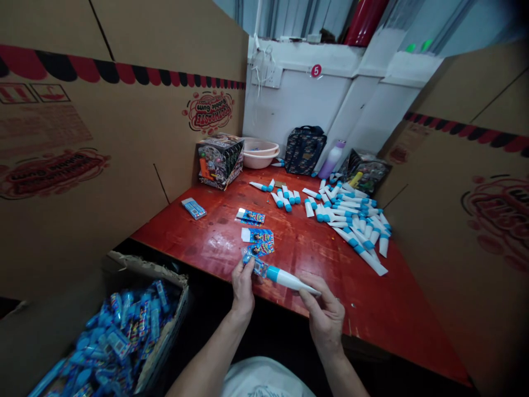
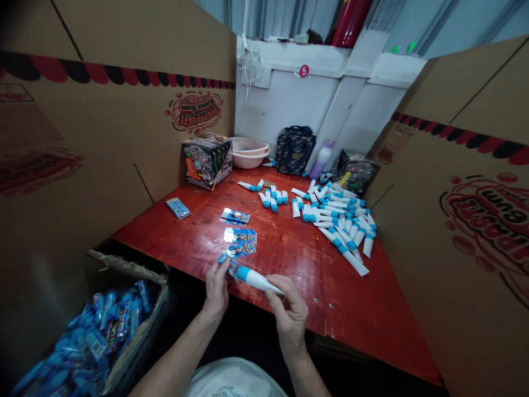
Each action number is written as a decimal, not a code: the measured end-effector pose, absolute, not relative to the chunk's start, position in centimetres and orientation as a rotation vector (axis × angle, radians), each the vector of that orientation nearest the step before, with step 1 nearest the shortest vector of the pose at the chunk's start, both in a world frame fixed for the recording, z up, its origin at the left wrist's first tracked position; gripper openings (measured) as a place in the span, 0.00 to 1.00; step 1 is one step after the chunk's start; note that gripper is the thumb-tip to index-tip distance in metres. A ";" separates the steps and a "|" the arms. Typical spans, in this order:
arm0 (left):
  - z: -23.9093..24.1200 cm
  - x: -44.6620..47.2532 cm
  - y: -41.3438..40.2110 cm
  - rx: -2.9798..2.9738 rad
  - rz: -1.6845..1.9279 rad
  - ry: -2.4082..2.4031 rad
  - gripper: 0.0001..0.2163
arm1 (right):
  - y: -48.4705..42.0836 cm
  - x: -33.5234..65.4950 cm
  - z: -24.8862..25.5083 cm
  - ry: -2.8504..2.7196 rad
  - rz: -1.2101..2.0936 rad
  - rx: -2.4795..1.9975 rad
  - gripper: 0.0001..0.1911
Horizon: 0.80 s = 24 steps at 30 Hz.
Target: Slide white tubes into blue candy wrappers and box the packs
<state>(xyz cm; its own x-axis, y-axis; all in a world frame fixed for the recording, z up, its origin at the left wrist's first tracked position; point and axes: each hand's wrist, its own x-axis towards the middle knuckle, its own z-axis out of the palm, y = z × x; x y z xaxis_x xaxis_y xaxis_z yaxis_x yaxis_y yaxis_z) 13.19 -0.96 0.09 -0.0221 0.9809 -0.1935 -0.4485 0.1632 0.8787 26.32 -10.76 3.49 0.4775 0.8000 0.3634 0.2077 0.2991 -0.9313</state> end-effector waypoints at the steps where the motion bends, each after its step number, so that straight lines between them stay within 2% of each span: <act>1: 0.1 13.2 -1.0 0.695 1.304 0.997 0.11 | -10.7 26.3 3.4 -1.033 0.501 -1.232 0.10; 15: -0.1 13.4 -1.0 0.702 1.292 1.046 0.11 | -10.8 26.4 2.5 -1.100 0.473 -1.289 0.11; 20: 0.7 13.7 -1.3 0.564 1.262 0.964 0.13 | -10.4 26.2 2.1 -1.188 0.389 -1.285 0.13; 24: 1.5 14.1 -1.5 0.434 1.246 0.801 0.12 | -9.8 25.8 0.5 -1.045 0.474 -1.277 0.12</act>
